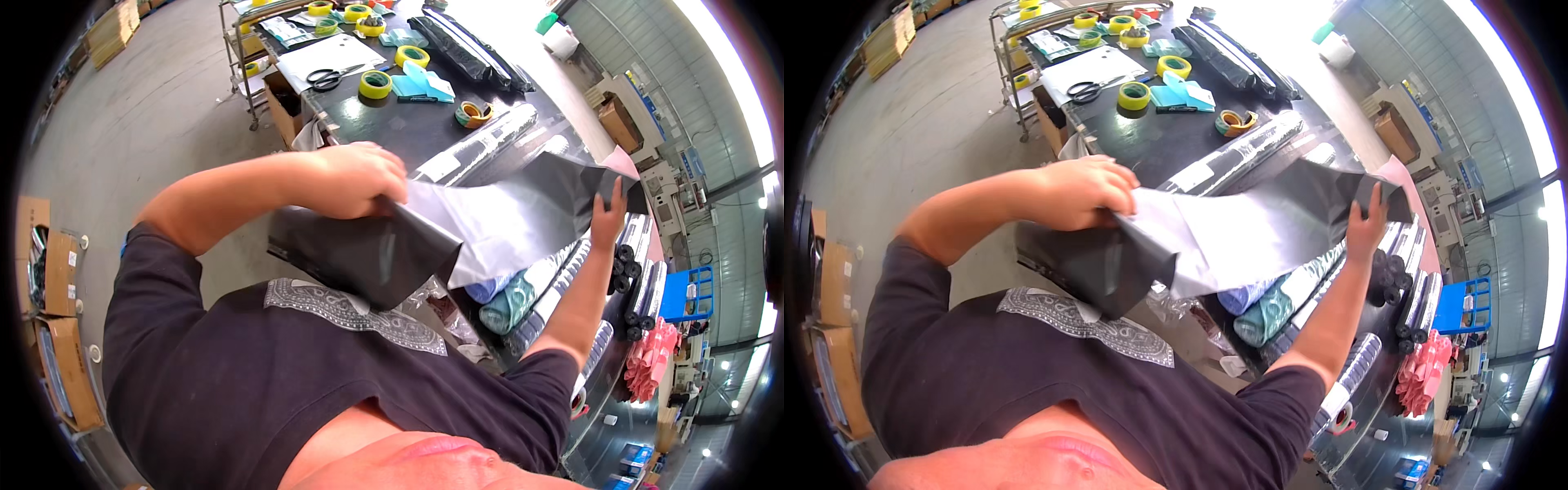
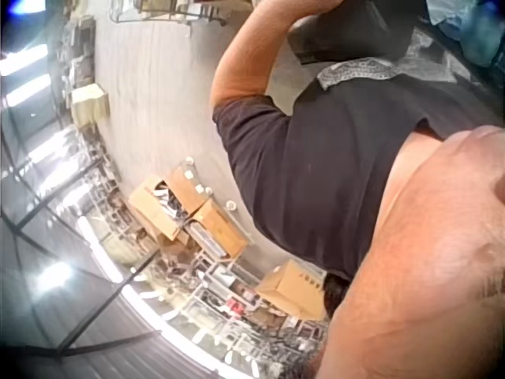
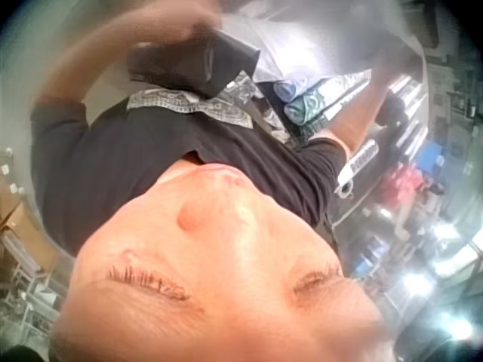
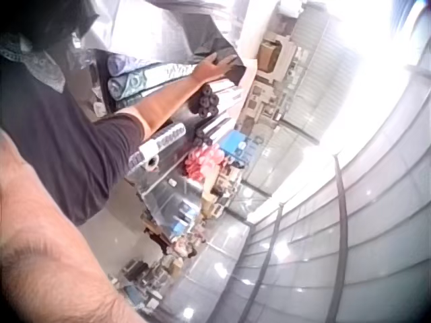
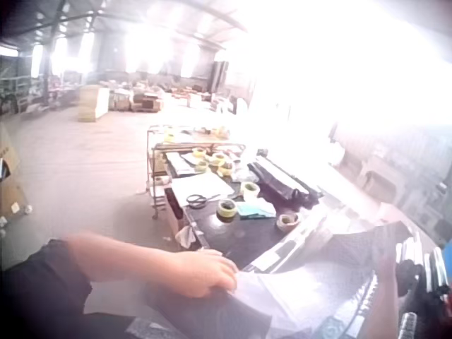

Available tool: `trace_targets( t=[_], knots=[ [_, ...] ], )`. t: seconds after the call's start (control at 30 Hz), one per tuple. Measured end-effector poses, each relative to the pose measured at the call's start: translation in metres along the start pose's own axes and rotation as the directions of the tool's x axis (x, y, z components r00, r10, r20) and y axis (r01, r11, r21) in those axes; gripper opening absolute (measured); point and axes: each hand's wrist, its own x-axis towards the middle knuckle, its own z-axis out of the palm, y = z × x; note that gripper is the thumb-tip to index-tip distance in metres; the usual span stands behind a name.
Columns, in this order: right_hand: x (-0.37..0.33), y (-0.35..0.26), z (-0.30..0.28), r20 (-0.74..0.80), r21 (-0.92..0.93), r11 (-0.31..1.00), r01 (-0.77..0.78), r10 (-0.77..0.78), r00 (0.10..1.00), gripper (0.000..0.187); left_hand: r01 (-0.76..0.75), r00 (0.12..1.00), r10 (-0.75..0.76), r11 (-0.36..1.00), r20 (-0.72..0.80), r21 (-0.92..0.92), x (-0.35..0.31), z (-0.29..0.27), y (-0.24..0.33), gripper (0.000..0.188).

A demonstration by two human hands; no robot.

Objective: The person wraps a long cylindrical item in plastic, applies a shipping label, and writes on the package with a marker. The person then handles several light blue padded envelopes, peeling and applying labels to them before placing them on the table.

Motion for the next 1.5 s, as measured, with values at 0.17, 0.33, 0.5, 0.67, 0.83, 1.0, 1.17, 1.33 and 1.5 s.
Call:
trace_targets(
  t=[0.17, 0.33, 0.5, 0.67, 0.83, 1.0, 1.17, 1.33, 1.5],
  knots=[
    [0.161, 0.085, 0.066, -0.219, -0.331, 0.934, -0.134, 0.063, 0.974, 0.087, 0.021, 0.993, 0.044, 0.852, -0.112, 0.523, 0.185, -0.009, -0.115, 0.018],
    [0.13, 0.074, 0.175, -0.026, -0.178, 0.812, -0.556, 0.561, 0.827, 0.092, -0.14, 0.985, 0.168, 0.9, -0.032, 0.414, 0.325, 0.037, -0.189, 0.021],
    [0.033, -0.082, 0.266, 0.464, -0.262, 0.664, -0.7, 0.723, 0.512, 0.09, -0.269, 0.919, 0.205, 0.95, -0.337, -0.157, 0.32, 0.05, -0.294, 0.06],
    [0.025, -0.14, 0.289, 0.388, -0.46, 0.599, -0.655, 0.799, 0.459, 0.075, 0.343, 0.935, -0.337, 0.938, -0.109, 0.044, 0.389, 0.024, -0.407, 0.052],
    [0.034, -0.172, 0.291, 0.321, -0.5, 0.605, -0.62, 0.794, 0.516, 0.072, 0.413, 0.904, -0.412, 0.911, 0.115, 0.015, 0.436, 0.016, -0.422, 0.047],
    [0.02, -0.183, 0.312, 0.26, -0.45, 0.553, -0.702, 0.833, 0.489, 0.067, 0.325, 0.924, -0.333, 0.943, 0.186, 0.075, 0.446, 0.012, -0.414, 0.055],
    [0.026, -0.201, 0.322, 0.178, -0.446, 0.539, -0.715, 0.836, 0.519, 0.062, 0.373, 0.927, -0.367, 0.923, 0.082, -0.091, 0.451, 0.031, -0.424, 0.041],
    [0.021, -0.198, 0.322, 0.142, -0.417, 0.539, -0.732, 0.834, 0.533, 0.061, 0.268, 0.963, -0.269, 0.962, -0.017, -0.049, 0.427, -0.049, -0.451, 0.038],
    [0.019, -0.198, 0.321, 0.118, -0.343, 0.566, -0.749, 0.817, 0.564, 0.059, -0.117, 0.886, 0.152, 0.987, -0.438, 0.106, 0.382, -0.107, -0.58, 0.021]
  ],
)
